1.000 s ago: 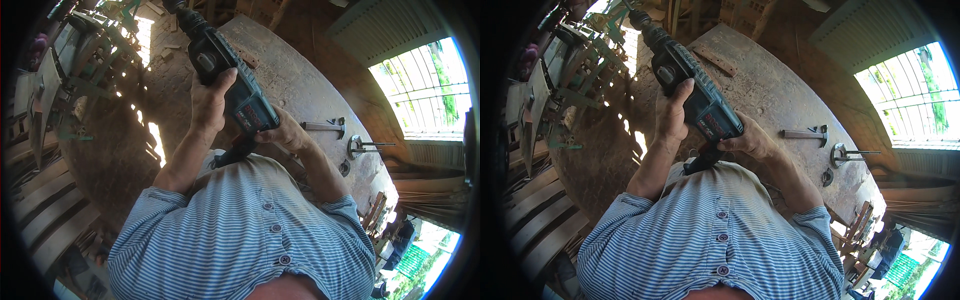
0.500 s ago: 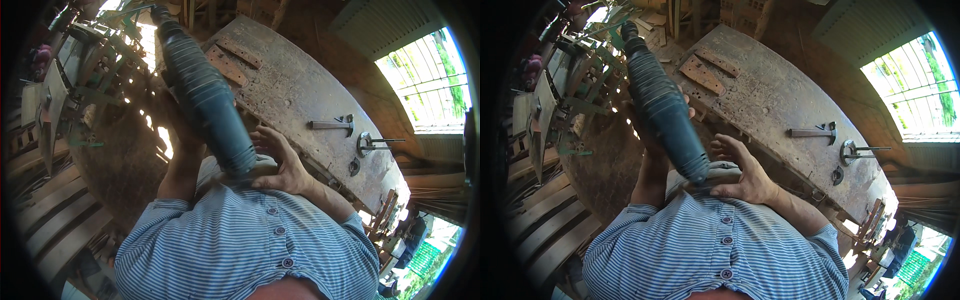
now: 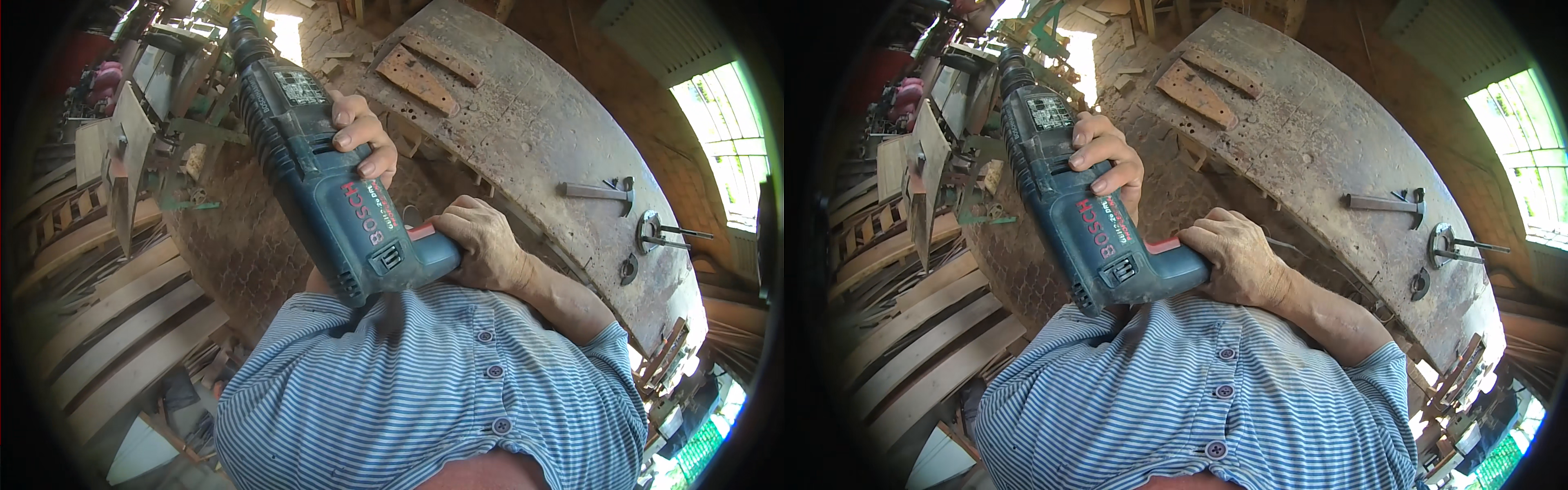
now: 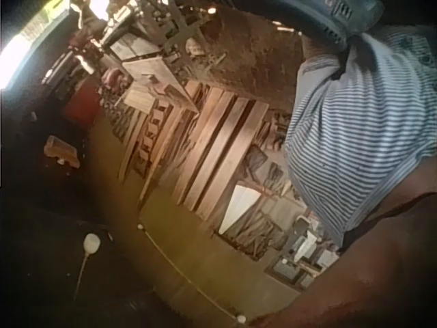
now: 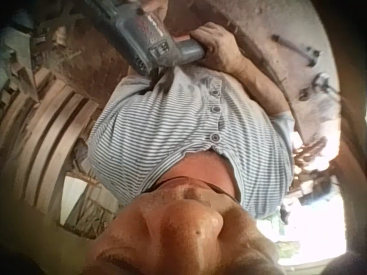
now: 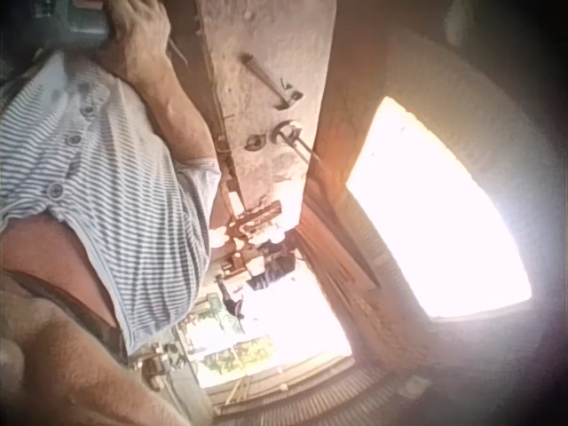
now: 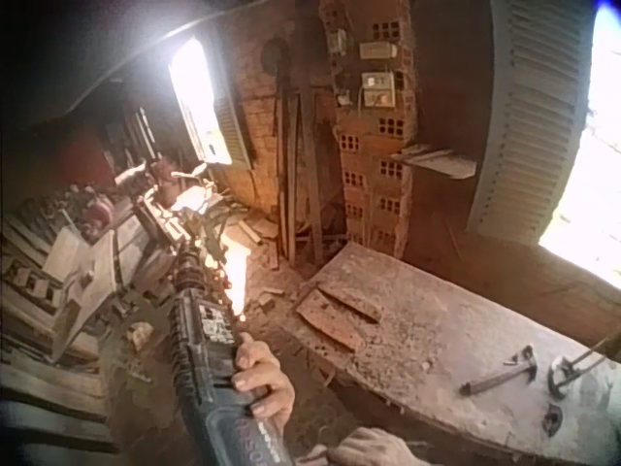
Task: The person is dismantling a drill chuck and organizing screws on a workbench.
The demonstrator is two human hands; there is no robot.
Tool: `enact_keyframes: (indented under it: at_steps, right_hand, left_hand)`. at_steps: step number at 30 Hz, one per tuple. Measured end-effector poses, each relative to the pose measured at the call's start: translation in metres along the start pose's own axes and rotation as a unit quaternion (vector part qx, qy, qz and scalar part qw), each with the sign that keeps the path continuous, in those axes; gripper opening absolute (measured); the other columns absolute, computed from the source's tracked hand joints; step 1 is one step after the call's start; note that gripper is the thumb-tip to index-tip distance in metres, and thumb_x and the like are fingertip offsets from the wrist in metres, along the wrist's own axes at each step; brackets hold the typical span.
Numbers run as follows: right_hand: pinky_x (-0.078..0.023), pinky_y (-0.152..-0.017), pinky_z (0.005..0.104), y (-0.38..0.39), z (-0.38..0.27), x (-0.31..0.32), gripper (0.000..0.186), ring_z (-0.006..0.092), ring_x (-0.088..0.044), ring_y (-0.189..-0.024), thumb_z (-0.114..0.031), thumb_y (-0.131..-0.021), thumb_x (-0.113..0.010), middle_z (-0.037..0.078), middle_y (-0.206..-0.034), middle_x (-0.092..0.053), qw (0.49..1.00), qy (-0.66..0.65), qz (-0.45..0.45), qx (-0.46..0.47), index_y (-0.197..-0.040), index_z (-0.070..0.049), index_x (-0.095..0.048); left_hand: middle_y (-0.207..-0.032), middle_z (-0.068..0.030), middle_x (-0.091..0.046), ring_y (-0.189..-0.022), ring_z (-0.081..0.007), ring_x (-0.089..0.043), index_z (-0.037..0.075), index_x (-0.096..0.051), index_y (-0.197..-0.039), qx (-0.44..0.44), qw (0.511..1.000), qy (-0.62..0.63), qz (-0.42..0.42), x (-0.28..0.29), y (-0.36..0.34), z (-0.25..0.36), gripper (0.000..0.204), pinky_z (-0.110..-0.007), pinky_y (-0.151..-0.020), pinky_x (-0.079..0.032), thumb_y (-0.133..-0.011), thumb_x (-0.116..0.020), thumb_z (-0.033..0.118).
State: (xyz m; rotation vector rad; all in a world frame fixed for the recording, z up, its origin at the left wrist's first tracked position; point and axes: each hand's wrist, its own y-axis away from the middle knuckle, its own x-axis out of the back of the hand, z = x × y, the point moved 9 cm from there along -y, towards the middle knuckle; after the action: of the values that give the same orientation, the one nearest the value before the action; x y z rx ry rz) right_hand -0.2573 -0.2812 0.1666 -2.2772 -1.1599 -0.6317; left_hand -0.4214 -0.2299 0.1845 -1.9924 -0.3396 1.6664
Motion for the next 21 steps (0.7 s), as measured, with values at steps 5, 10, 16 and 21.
enact_keyframes:
  at_steps: [5,10,16,21]
  right_hand:
    - [-0.057,-0.086,0.0428,-0.002,-0.004,0.005,0.056,0.0292,-0.07,-0.094,-0.023,-0.065,-0.093,0.007,-0.098,-0.074,1.0,-0.001,0.013,0.012,-0.115,-0.008,-0.074]
    - [-0.057,-0.084,0.0428,-0.001,0.0,0.008,0.056,0.0287,-0.07,-0.093,-0.025,-0.065,-0.094,0.006,-0.095,-0.073,0.999,0.004,0.029,0.02,-0.114,-0.007,-0.075]
    - [-0.055,-0.095,0.0449,-0.003,-0.002,0.017,0.064,0.031,-0.07,-0.094,-0.036,-0.066,-0.097,0.01,-0.096,-0.073,0.998,0.01,0.027,0.059,-0.118,-0.005,-0.075]
    - [-0.053,-0.103,0.0472,-0.011,-0.001,0.019,0.083,0.0361,-0.071,-0.099,-0.062,-0.081,-0.087,0.021,-0.106,-0.075,0.987,-0.156,-0.034,-0.012,-0.129,0.005,-0.071]
  left_hand:
    - [-0.116,-0.0097,-0.064,-0.111,-0.0263,-0.071,0.001,-0.065,-0.123,-0.031,0.999,0.015,0.015,0.007,0.007,0.004,0.04,-0.05,-0.088,-0.06,-0.12,-0.041,0.033]
    - [-0.106,-0.0094,-0.063,-0.102,-0.0262,-0.076,0.002,-0.056,-0.106,-0.057,0.995,0.05,0.071,0.015,0.003,-0.001,0.013,-0.049,-0.073,-0.063,-0.11,-0.061,0.013]
    - [-0.118,-0.0122,-0.064,-0.11,-0.0281,-0.072,-0.001,-0.064,-0.12,-0.051,0.998,-0.001,0.028,0.014,-0.002,0.004,0.045,-0.051,-0.082,-0.061,-0.121,-0.037,0.034]
    - [-0.124,-0.0134,-0.063,-0.112,-0.0282,-0.071,0.002,-0.062,-0.138,-0.032,0.999,-0.01,0.024,0.015,-0.003,0.002,0.04,-0.051,-0.084,-0.061,-0.117,-0.049,0.033]
